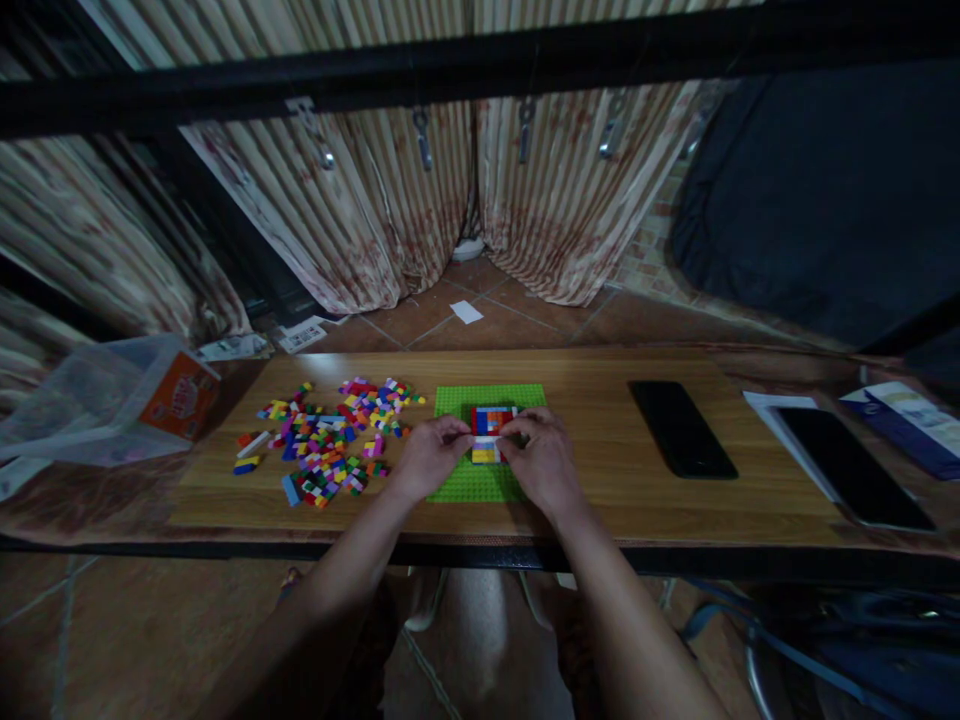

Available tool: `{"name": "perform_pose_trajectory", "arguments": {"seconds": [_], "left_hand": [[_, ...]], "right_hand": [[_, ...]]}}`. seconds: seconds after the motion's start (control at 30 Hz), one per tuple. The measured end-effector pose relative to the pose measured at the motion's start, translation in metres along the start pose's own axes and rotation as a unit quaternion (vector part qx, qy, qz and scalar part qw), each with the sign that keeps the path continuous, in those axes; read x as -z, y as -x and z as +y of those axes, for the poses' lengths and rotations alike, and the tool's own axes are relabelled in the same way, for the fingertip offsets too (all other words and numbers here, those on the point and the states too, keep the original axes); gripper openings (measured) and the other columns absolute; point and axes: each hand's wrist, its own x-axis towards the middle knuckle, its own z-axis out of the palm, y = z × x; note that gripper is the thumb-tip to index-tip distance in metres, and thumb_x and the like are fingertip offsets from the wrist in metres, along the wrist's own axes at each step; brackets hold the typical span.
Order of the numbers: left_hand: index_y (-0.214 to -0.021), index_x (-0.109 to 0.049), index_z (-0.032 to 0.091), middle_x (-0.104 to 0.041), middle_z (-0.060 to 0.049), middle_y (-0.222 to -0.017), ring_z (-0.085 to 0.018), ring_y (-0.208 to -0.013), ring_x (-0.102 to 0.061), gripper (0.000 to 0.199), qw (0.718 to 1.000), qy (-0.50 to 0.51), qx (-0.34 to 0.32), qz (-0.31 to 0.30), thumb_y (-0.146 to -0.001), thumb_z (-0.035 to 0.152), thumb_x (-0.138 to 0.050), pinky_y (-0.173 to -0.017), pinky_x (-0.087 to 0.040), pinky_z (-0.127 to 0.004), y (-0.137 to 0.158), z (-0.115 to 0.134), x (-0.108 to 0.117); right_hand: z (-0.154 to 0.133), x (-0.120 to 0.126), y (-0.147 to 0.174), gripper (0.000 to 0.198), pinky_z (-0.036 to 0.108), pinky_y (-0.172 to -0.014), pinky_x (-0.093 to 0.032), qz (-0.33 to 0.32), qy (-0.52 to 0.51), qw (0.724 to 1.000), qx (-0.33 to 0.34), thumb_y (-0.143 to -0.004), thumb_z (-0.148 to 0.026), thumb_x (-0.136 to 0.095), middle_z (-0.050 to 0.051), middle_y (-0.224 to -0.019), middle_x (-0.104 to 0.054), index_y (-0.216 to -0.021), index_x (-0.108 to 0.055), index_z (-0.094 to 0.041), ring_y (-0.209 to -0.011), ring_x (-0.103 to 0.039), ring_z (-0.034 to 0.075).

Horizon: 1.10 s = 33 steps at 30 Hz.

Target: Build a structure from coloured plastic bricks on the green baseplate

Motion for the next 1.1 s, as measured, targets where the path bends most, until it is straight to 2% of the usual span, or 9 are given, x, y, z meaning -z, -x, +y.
{"name": "perform_pose_trajectory", "arguments": {"seconds": [0.23, 0.53, 0.77, 0.93, 1.03, 1.1], "left_hand": [[-0.073, -0.066, 0.017, -0.070, -0.001, -0.074, -0.012, -0.068, -0.064, 0.007, 0.999, 0.009, 0.025, 0.024, -0.074, 0.013, -0.060, -0.066, -0.048, -0.023, -0.001, 0.006, -0.003], [-0.070, -0.068, 0.016, -0.070, -0.002, -0.072, -0.012, -0.065, -0.063, 0.007, 0.998, 0.027, 0.042, 0.037, -0.072, 0.015, -0.061, -0.062, -0.047, -0.023, -0.001, 0.007, -0.005], [-0.070, -0.068, 0.017, -0.070, -0.002, -0.071, -0.013, -0.066, -0.063, 0.008, 0.997, 0.008, 0.043, 0.057, -0.072, 0.018, -0.060, -0.062, -0.048, -0.024, -0.001, -0.001, -0.011], [-0.071, -0.069, 0.018, -0.071, -0.001, -0.072, -0.013, -0.067, -0.063, 0.009, 0.998, -0.003, 0.040, 0.048, -0.073, 0.019, -0.060, -0.062, -0.047, -0.024, 0.003, 0.001, -0.011], [-0.072, -0.068, 0.018, -0.071, -0.001, -0.073, -0.013, -0.067, -0.063, 0.010, 0.999, -0.005, 0.014, 0.039, -0.075, 0.020, -0.059, -0.063, -0.048, -0.023, 0.002, 0.002, -0.004], [-0.073, -0.068, 0.018, -0.071, -0.001, -0.074, -0.013, -0.068, -0.064, 0.011, 0.999, -0.015, -0.006, 0.050, -0.076, 0.020, -0.058, -0.065, -0.048, -0.023, 0.001, -0.002, 0.009]], "right_hand": [[-0.003, 0.002, -0.001, 0.011, 0.036, -0.081, -0.045, 0.009, -0.043, 0.998, -0.037, -0.072, -0.027, -0.062, 0.004, -0.084, -0.061, -0.074, -0.070, -0.021, -0.083, -0.059, 0.019], [0.002, -0.007, -0.003, 0.011, 0.035, -0.079, -0.046, 0.034, -0.041, 0.995, -0.081, -0.067, -0.026, -0.062, 0.005, -0.085, -0.061, -0.067, -0.071, -0.021, -0.081, -0.059, 0.019], [0.001, -0.008, -0.003, 0.013, 0.035, -0.078, -0.047, 0.040, -0.020, 0.997, -0.058, -0.067, -0.027, -0.059, 0.005, -0.082, -0.062, -0.065, -0.071, -0.021, -0.080, -0.058, 0.020], [0.009, -0.007, -0.004, 0.015, 0.037, -0.075, -0.048, 0.036, -0.004, 0.998, -0.052, -0.068, -0.033, -0.061, 0.005, -0.081, -0.063, -0.066, -0.072, -0.022, -0.077, -0.059, 0.021], [0.013, -0.003, -0.003, 0.018, 0.036, -0.074, -0.047, 0.024, 0.001, 0.999, -0.041, -0.068, -0.038, -0.063, 0.005, -0.083, -0.066, -0.068, -0.072, -0.023, -0.078, -0.061, 0.021], [0.013, 0.001, -0.002, 0.021, 0.035, -0.074, -0.047, 0.019, -0.004, 0.999, -0.046, -0.070, -0.041, -0.062, 0.005, -0.084, -0.068, -0.072, -0.072, -0.023, -0.079, -0.062, 0.022]]}}
